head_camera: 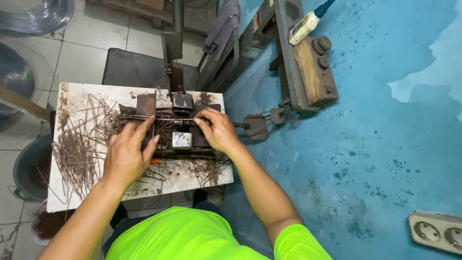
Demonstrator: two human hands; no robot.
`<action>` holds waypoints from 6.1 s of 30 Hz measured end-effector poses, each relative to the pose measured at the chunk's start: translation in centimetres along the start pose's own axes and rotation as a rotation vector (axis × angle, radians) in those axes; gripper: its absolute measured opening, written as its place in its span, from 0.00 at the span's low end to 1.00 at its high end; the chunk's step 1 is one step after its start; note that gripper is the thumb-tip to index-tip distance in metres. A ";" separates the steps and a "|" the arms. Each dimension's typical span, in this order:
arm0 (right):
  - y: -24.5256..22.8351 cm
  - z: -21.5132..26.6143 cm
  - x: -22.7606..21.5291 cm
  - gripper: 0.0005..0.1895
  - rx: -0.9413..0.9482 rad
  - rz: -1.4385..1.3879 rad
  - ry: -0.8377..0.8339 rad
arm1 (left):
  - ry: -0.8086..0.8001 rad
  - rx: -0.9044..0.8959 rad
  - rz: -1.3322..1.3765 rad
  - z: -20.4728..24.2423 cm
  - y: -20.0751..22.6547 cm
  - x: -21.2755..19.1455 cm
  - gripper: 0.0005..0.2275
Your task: Operating a manual wire-processing machine by feeding metal wires and pulling a lever
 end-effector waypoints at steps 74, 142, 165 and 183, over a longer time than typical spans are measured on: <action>17.6 10.4 5.2 0.41 0.384 0.428 -0.479 | -0.289 -0.126 -0.080 -9.1 1.2 -0.6 0.32; 16.9 -7.3 -9.3 0.14 -0.037 0.560 -0.084 | 0.203 0.479 0.452 2.2 7.7 8.1 0.06; 14.6 -5.7 -2.8 0.19 0.650 0.512 -0.550 | 0.099 0.593 0.484 1.5 8.0 5.3 0.12; 6.3 -7.9 -13.0 0.24 0.568 0.566 -0.334 | 0.139 0.580 0.432 1.5 8.5 5.1 0.11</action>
Point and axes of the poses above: each hand's wrist, its own z-axis away from the middle knuckle, its own x-axis out of the palm, y = z × x, the point moved 2 cm from there along -z, towards the middle knuckle, and after that the axes turned 2 degrees about -y, right-handed, at the moved point
